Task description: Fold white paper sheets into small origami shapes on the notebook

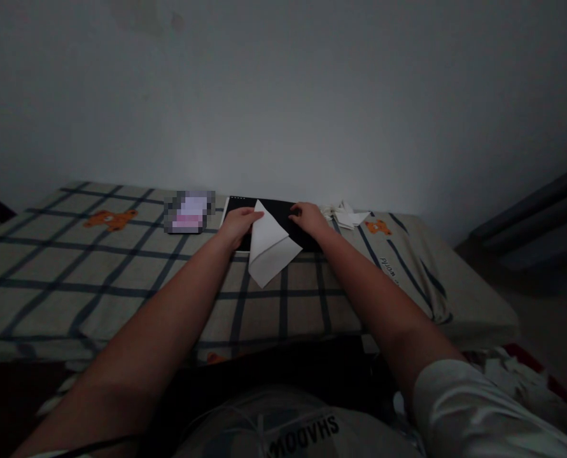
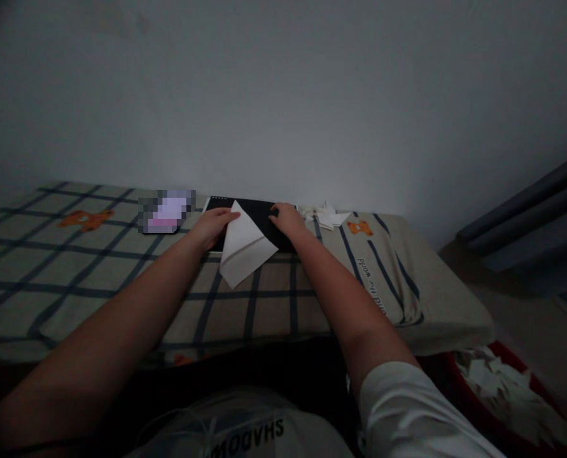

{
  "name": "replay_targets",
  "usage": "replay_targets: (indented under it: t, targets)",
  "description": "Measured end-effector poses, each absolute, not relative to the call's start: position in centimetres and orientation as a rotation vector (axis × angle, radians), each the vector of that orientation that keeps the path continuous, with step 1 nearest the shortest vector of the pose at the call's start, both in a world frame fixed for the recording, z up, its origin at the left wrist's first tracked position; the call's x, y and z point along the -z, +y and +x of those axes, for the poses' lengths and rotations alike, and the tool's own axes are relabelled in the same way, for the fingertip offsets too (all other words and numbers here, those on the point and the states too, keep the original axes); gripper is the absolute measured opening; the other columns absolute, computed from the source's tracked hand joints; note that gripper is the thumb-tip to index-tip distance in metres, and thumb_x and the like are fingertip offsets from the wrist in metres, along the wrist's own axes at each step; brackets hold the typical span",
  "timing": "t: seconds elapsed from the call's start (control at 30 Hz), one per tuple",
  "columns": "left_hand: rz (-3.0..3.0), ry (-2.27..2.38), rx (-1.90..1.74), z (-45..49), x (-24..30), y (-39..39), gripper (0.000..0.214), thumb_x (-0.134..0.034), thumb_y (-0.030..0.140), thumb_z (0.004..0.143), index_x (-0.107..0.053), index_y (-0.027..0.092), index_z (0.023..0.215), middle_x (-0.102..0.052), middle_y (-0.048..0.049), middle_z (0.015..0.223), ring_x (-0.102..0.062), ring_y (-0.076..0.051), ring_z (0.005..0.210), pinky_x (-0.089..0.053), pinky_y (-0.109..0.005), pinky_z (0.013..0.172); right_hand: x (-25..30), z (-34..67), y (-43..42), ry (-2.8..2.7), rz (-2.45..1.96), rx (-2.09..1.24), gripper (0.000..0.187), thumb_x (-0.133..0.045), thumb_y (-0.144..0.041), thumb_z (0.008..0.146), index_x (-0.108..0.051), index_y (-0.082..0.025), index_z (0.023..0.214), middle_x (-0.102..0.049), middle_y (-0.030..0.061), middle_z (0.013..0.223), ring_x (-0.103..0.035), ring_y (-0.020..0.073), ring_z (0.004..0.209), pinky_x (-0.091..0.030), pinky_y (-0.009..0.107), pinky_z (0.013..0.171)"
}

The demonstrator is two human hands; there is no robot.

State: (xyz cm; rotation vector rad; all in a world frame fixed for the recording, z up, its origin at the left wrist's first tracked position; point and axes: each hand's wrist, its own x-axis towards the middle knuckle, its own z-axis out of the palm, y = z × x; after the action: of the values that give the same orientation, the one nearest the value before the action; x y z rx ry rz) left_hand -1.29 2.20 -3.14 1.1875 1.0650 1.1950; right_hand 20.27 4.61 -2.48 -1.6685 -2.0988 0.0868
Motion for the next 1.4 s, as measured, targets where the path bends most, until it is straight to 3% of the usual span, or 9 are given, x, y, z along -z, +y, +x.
replay_targets:
  t: [0.1,0.2,0.6,1.1,1.2,1.3,1.4]
  targets:
    - [1.184,1.056,-1.194,-1.3,3.1,2.2,0.022,-0.071,0.029,0.061,-0.064,0.014,0.077,-0.064,-0.0057,0.076,-0.056,-0.014,0.061,-0.042,-0.025,0.056,2.2,20.9,3.6,-2.022,-1.67,-0.082,0.017,-0.058,-0.026,0.078,-0.065,-0.016,0.089,-0.066,0.0068,0.091,-0.059,0.0159,0.083,-0.043,0.027,0.075]
    - [1.172,1.043,-1.196,-1.3,3.0,2.0,0.022,-0.072,0.029,0.061,-0.064,0.015,0.076,-0.065,-0.0062,0.076,-0.057,-0.014,0.062,-0.042,-0.025,0.057,1.8,21.5,2.4,-1.979,-1.727,-0.074,0.014,-0.056,-0.027,0.079,-0.066,-0.018,0.082,-0.067,0.0051,0.085,-0.059,0.0157,0.079,-0.043,0.027,0.071]
    - [1.184,1.086,-1.188,-1.1,2.4,1.6,0.023,-0.073,0.028,0.06,-0.064,0.015,0.077,-0.065,-0.0053,0.073,-0.056,-0.014,0.061,-0.042,-0.025,0.057,1.7,25.0,1.1,-1.7,-2.197,0.097,0.029,-0.049,-0.038,0.085,-0.069,-0.021,0.095,-0.066,0.0135,0.1,-0.062,0.0258,0.09,-0.045,0.038,0.073]
    - [1.221,1.038,-1.256,-0.7,2.3,1.3,0.03,-0.073,0.032,0.06,-0.065,0.014,0.083,-0.066,-0.0065,0.079,-0.057,-0.015,0.066,-0.044,-0.027,0.064,1.9,24.5,1.1,-1.659,-2.099,0.128,0.029,-0.049,-0.037,0.084,-0.066,-0.018,0.099,-0.063,0.0134,0.103,-0.06,0.0265,0.091,-0.044,0.037,0.074]
    - [1.258,0.995,-1.251,-0.6,2.2,1.2,0.033,-0.072,0.034,0.062,-0.065,0.014,0.088,-0.066,-0.0073,0.086,-0.058,-0.015,0.069,-0.045,-0.027,0.066,1.7,23.9,1.0,-1.681,-1.939,0.005,0.028,-0.052,-0.035,0.082,-0.066,-0.019,0.101,-0.065,0.0107,0.101,-0.06,0.023,0.089,-0.043,0.034,0.074]
    - [1.271,0.954,-1.262,-0.4,2.1,1.0,0.035,-0.072,0.035,0.063,-0.065,0.014,0.09,-0.066,-0.007,0.088,-0.059,-0.015,0.071,-0.045,-0.027,0.067,1.3,22.7,0.6,-1.826,-1.648,-0.26,0.03,-0.05,-0.039,0.084,-0.069,-0.016,0.09,-0.067,0.0081,0.087,-0.059,0.0177,0.079,-0.043,0.029,0.072]
    - [1.262,0.893,-1.288,-0.4,2.1,1.0,0.034,-0.071,0.035,0.063,-0.065,0.014,0.09,-0.066,-0.0061,0.087,-0.059,-0.015,0.071,-0.046,-0.026,0.068,0.7,21.4,-0.1,-1.896,-1.355,-0.559,0.035,-0.044,-0.041,0.087,-0.067,-0.017,0.1,-0.067,0.0057,0.085,-0.058,0.0135,0.072,-0.043,0.025,0.067]
